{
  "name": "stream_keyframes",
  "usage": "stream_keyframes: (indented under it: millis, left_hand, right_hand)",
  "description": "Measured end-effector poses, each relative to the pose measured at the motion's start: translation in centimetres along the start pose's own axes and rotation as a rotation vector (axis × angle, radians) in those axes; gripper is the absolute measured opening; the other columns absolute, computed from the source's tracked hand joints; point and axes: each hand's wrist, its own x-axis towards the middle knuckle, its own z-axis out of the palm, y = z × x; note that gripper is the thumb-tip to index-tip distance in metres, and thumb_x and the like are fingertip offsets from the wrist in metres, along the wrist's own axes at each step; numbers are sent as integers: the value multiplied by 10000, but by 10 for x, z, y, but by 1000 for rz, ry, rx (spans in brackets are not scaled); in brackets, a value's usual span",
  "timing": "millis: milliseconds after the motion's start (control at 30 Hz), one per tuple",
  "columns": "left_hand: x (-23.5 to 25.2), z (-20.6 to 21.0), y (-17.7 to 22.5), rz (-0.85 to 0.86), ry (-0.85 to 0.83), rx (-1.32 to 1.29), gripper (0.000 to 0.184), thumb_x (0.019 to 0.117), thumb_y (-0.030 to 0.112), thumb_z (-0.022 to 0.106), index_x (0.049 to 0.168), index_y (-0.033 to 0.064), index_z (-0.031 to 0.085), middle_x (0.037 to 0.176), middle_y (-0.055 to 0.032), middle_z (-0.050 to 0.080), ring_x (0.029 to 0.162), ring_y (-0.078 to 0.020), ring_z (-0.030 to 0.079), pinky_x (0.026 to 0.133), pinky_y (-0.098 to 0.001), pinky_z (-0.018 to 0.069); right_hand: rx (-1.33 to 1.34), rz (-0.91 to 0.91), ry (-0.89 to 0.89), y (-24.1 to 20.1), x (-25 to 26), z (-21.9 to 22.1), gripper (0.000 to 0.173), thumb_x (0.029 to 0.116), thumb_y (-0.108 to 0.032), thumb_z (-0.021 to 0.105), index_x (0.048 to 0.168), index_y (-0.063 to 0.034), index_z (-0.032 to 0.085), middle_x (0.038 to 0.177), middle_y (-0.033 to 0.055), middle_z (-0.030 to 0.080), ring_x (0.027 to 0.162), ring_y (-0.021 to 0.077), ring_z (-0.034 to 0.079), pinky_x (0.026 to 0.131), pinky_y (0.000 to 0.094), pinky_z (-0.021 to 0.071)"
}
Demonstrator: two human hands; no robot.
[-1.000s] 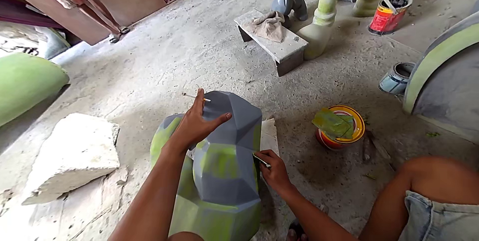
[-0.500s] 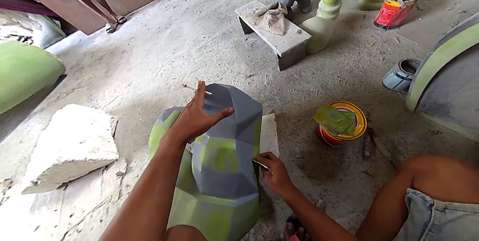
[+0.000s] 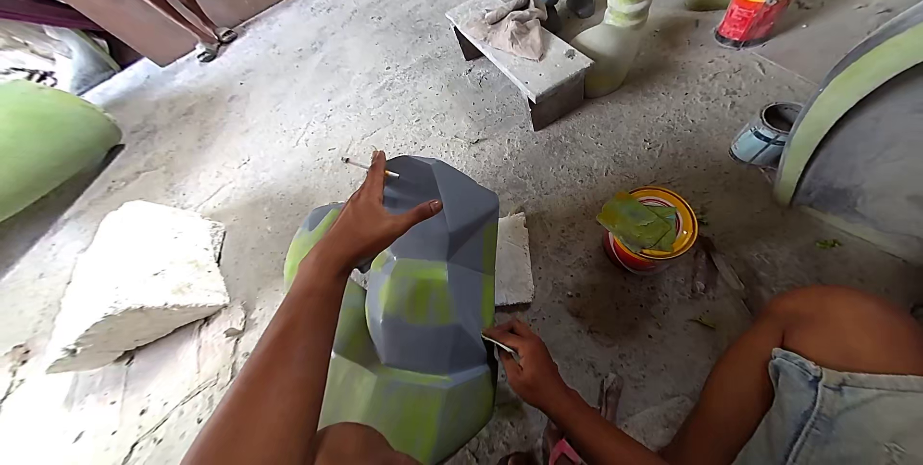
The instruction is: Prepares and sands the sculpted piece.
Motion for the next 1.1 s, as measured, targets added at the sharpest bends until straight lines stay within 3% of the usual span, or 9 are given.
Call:
stream_keyframes:
  millis: [300,467,633,867,1100]
  left_hand:
    - [-1,-1,4,-3,-6,44,1372,694,886,656,1667,139,42,1711,-141,173,1519,-296,341,1200,-543,341]
    - [0,-1,1,0,-15,27,1359,706,869,664,1666,138,41,1708,-140,187,1525,-286,331,1210,-534,335]
    - [1,-1,-2,20,-2,22,1338,719,856,669,1664,125,67,1694,-163,220,1508,-308,360,1195,-544,358]
    - [1,-1,-1,16,-1,14,1351,710,857,677,1665,136,51,1693,-149,231,1524,-279,335,1217,-524,333]
    - [1,-1,-2,17,-6,23,1351,709,865,668,1666,138,51,1707,-136,194,1522,-271,340,1209,-513,349]
  right_hand:
    - [38,51,-89,1,-7,-7,349,1047,-200,499,1331,-234,698,1184,-4,683,1068,77,651,956,307,564]
    - [261,114,-202,5,2,-27,329,1039,-130,487,1290,-125,700,1251,31,701,1129,106,667,996,340,560]
    - [393,190,0,10,21,-40,346,1007,-68,466,1260,-76,702,1192,64,732,1083,141,697,952,378,588]
    - [256,144,57,4,31,-33,329,1010,-94,495,1245,-109,725,1220,41,714,1132,111,669,989,331,566]
    - [29,74,115,-2,33,-14,356,1005,-142,533,1319,-155,700,1241,26,687,1140,96,649,1002,321,556]
